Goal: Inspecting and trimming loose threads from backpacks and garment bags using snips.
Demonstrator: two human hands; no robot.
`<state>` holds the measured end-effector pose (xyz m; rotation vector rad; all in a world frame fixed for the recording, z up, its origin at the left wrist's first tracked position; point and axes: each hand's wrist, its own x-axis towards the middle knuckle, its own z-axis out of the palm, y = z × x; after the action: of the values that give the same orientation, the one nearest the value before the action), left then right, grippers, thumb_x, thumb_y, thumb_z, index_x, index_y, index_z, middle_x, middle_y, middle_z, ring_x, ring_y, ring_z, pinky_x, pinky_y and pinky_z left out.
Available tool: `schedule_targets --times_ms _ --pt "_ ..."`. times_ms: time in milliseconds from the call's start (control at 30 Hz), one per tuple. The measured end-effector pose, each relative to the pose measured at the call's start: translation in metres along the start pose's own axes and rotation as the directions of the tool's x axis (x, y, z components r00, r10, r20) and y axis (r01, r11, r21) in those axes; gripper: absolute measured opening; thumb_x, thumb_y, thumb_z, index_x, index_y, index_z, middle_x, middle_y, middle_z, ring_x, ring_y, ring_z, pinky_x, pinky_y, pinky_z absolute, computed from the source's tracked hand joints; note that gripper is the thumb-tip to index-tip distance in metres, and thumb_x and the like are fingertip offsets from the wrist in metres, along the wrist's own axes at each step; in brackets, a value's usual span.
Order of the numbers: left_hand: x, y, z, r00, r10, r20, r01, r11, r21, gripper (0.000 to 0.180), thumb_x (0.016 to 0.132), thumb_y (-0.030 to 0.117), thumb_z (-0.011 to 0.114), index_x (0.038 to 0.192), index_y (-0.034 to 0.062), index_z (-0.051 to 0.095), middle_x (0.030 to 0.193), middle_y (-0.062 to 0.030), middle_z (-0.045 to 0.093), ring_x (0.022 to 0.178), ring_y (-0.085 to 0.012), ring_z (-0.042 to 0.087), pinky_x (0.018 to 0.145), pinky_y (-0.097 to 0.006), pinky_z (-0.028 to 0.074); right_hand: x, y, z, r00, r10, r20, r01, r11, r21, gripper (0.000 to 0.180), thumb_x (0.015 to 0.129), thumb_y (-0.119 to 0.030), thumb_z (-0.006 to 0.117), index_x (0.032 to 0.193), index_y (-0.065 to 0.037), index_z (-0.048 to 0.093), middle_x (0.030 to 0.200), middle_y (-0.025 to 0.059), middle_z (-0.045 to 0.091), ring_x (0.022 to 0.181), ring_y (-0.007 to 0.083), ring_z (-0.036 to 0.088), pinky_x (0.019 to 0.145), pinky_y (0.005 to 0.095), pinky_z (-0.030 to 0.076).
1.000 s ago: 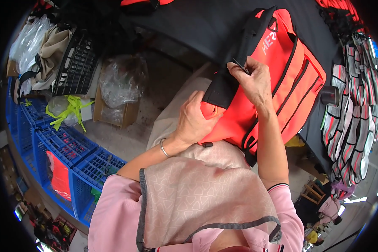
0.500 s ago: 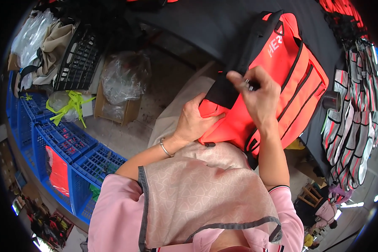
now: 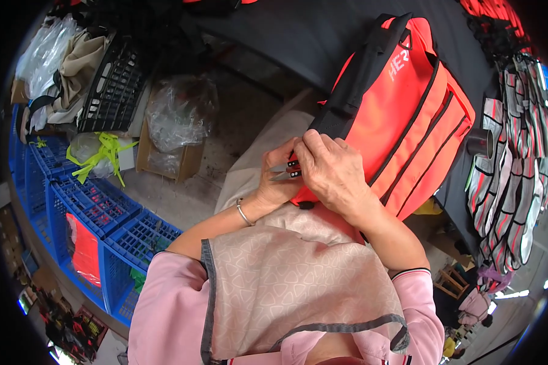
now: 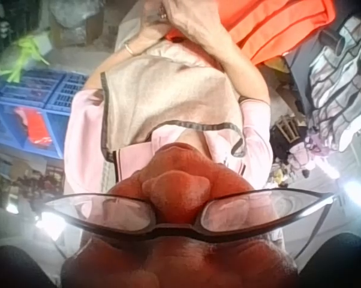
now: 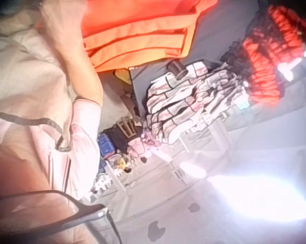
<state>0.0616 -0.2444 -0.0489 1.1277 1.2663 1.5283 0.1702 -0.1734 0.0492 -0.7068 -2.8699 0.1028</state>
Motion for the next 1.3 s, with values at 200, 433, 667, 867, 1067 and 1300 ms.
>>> schedule_targets --times_ms 200,433,667,867,1067,1300 --pt "0.007 0.012 0.0 0.997 -0.071 -0.006 0.071 0.988 0.136 0.028 0.07 0.011 0.079 0.09 0.0023 0.061 0.077 -0.012 0.068 0.072 -0.0246 0.069 0.065 -0.033 0.052 -0.01 0.02 0.014 0.999 0.041 0.03 -0.047 0.972 0.232 0.025 0.067 0.004 0.062 0.09 -0.003 0.056 0.085 0.0073 0.048 0.068 0.022 0.057 0.056 0.0313 0.046" --pt "0.01 0.017 0.003 0.988 -0.154 -0.028 0.156 0.97 0.188 0.031 0.071 0.014 0.082 0.092 0.0003 0.064 0.078 -0.0153 0.069 0.072 -0.0261 0.07 0.065 -0.034 0.053 -0.03 0.042 -0.027 0.926 0.247 0.284 -0.373 0.507 0.777 0.031 0.07 0.011 0.058 0.097 -0.004 0.06 0.086 0.0085 0.057 0.079 0.0266 0.059 0.067 0.0351 0.047" --pt "0.012 0.015 0.005 0.994 -0.098 -0.047 0.104 0.983 0.153 0.033 0.073 0.017 0.083 0.094 -0.0014 0.065 0.082 -0.0155 0.071 0.076 -0.0236 0.071 0.067 -0.034 0.055 -0.016 0.039 -0.047 0.984 0.166 -0.07 -0.156 0.98 0.125 0.039 0.07 -0.018 0.082 0.105 -0.007 0.068 0.089 0.0048 0.065 0.079 0.021 0.059 0.071 0.032 0.049" --pt "0.012 0.024 0.001 0.978 -0.208 -0.009 0.206 0.964 0.167 0.035 0.073 0.018 0.083 0.095 -0.0012 0.064 0.083 -0.0153 0.071 0.078 -0.0251 0.071 0.068 -0.034 0.054 -0.009 0.037 -0.042 0.988 -0.137 -0.066 0.121 0.971 -0.205 0.021 0.077 -0.015 0.063 0.097 -0.01 0.066 0.086 -0.0018 0.06 0.077 0.0137 0.053 0.064 0.0287 0.04" --pt "0.011 0.02 0.002 0.978 -0.206 -0.025 0.207 0.964 0.164 0.031 0.073 0.013 0.078 0.098 0.0 0.064 0.083 -0.0162 0.07 0.081 -0.0276 0.072 0.069 -0.034 0.054 0.002 0.032 -0.043 0.977 -0.212 0.015 0.21 0.95 -0.232 0.015 0.074 -0.018 0.063 0.086 -0.009 0.062 0.082 -0.0014 0.058 0.081 0.0133 0.052 0.067 0.0285 0.039" --pt "0.01 0.014 0.003 0.989 -0.145 -0.034 0.149 0.951 0.271 0.028 0.074 0.012 0.076 0.091 -0.0004 0.058 0.073 -0.0165 0.064 0.068 -0.0174 0.064 0.061 -0.033 0.049 0.01 0.029 -0.046 0.922 -0.366 0.123 0.386 0.876 -0.289 0.022 0.073 -0.017 0.065 0.093 -0.009 0.064 0.089 -0.0011 0.059 0.08 0.0135 0.05 0.065 0.0283 0.039"
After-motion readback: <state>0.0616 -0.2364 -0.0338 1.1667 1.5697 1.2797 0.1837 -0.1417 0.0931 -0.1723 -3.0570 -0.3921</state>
